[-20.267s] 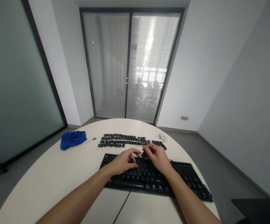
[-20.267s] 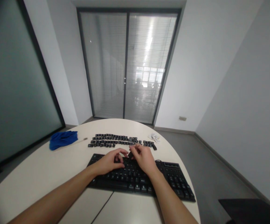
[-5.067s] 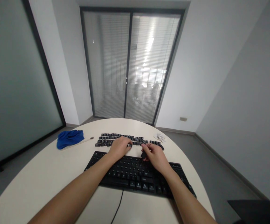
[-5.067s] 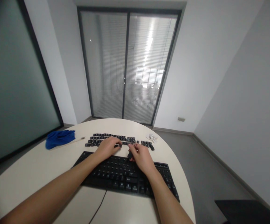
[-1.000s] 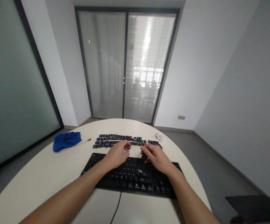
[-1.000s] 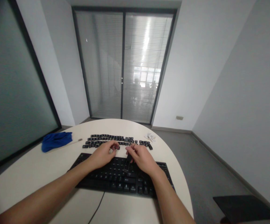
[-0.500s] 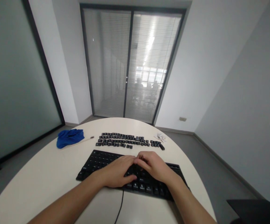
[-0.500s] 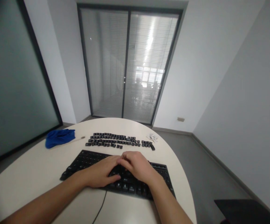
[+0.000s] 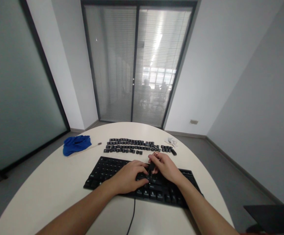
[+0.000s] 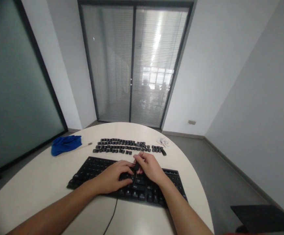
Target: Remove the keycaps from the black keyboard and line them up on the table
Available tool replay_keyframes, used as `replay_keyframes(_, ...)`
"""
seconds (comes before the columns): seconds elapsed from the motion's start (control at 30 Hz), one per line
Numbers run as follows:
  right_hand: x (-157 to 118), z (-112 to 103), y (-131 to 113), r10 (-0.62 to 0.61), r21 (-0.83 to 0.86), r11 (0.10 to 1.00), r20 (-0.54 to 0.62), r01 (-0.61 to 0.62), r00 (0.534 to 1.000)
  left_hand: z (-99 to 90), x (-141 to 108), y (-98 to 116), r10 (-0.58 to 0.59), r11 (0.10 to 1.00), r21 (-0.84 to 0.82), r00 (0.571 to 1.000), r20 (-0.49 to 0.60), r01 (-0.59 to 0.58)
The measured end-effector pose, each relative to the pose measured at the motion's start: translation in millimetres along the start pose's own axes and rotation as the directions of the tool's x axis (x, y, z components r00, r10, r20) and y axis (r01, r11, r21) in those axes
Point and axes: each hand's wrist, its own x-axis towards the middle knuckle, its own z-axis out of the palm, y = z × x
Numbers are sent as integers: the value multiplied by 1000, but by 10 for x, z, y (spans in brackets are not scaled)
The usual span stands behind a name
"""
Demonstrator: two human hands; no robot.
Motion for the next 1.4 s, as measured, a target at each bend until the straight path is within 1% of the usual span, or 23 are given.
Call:
replay_keyframes(0.07,20,-12,31,24,23,999,-5,-24,1000,15,11,16,-14,1000,7,1000,-14,14)
replay_keyframes(0.17,43,-21,58,15,47,999,-18,-14,1000,28,18,52,-11,1000,23,999,-35,12)
replay_keyframes(0.3,54,-13,47,-13,30,999,-91,16,996,30,5,89,-5,999,45,998,-62,8)
replay_keyframes(0.5,57,4,19,-29,20,999,-164,33,986,16,-8,115,-81,996,37,995,-65,83)
replay_keyframes(0.57,53,6,10,-40,17,999,-176,43,984,17,-5,109,-106,994,0,992,-70,106)
replay_keyframes(0.7,38,13,-7,-79,26,996,-155,84,985,32,6,52,-123,984,-141,989,-77,111)
replay_keyframes(0.9,20,44,-6,-96,29,994,-128,101,987,49,17,-70,-183,928,-337,982,-46,157)
replay_keyframes(1.03,13,65,-13,-101,32,994,-108,105,989,48,22,-83,-187,906,-392,982,-29,161)
replay_keyframes(1.13,20,69,-17,-104,6,994,-120,105,987,52,21,-77,-197,914,-368,980,-38,169)
replay_keyframes(1.23,40,58,0,-103,-38,994,-153,98,983,57,12,-71,-185,939,-308,980,-72,154)
replay_keyframes(1.33,66,37,46,-77,-66,996,-199,65,977,47,-1,-46,-138,973,-201,982,-127,111)
replay_keyframes(1.4,81,24,81,-54,-70,997,-223,39,973,32,-7,-15,-99,991,-106,985,-140,85)
